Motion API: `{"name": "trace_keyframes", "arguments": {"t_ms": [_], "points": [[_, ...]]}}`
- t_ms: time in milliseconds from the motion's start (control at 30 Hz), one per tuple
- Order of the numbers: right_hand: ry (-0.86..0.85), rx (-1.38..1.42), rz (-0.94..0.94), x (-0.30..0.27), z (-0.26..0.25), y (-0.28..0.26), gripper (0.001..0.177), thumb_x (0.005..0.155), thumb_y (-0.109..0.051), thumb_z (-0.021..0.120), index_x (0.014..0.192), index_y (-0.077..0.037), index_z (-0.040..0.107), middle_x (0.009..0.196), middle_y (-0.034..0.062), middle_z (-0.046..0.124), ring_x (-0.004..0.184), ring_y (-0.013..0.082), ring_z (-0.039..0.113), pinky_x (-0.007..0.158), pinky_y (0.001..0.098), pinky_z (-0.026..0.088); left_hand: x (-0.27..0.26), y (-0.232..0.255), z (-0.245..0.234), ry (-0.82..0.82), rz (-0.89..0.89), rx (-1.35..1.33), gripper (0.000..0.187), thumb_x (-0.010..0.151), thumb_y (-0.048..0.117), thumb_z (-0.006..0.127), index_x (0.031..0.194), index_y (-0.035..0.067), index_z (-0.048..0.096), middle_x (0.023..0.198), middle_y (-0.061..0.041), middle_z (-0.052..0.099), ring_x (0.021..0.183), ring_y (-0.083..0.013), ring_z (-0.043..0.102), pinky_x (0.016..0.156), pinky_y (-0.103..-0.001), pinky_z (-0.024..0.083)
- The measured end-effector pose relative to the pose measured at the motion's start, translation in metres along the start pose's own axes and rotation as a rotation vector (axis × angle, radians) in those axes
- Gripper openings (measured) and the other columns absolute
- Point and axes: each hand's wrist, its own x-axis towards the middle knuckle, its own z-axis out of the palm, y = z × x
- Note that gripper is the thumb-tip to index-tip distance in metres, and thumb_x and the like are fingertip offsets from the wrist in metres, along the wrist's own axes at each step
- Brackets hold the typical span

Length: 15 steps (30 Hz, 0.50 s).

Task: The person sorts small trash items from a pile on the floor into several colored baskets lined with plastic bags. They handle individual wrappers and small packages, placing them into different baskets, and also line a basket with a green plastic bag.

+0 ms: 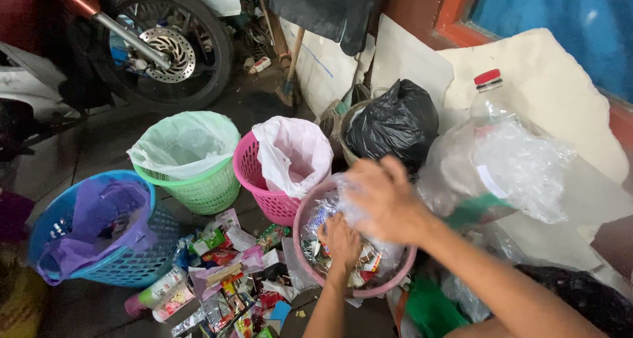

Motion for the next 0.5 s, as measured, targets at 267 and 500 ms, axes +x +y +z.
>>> {"name": "trace_keyframes", "arguments": {"t_ms": [267,500], "points": [[-0.208,-0.146,-0.165,-0.016,0.045,0.006,0.009,0.082,-0.019,0.067,0.075,-0.021,0.073,0.074,0.0048,0.070,0.092,0.0238,0.061,0.108,0.0632,0.033,-0.010,0.041,0.115,0.052,-0.186,2.060,0.036,0.070,0.043,0.085,0.089,0.022,0.062,0.092,0.003,0.066,0.102,-0.0240,0.057,0.110,-0.054,0.020],[-0.697,0.071,0.266,-0.033,0.069,0.038,0.027,0.064,-0.037,0.070,0.084,-0.021,0.075,0.099,0.0041,0.064,0.115,0.0262,0.053,0.113,0.0736,0.019,-0.014,0.074,0.186,-0.028,-0.300,1.940,0.069,0.061,0.051,0.093,0.114,0.023,0.060,0.113,-0.001,0.068,0.115,-0.0271,0.060,0.112,-0.051,0.025]]}}
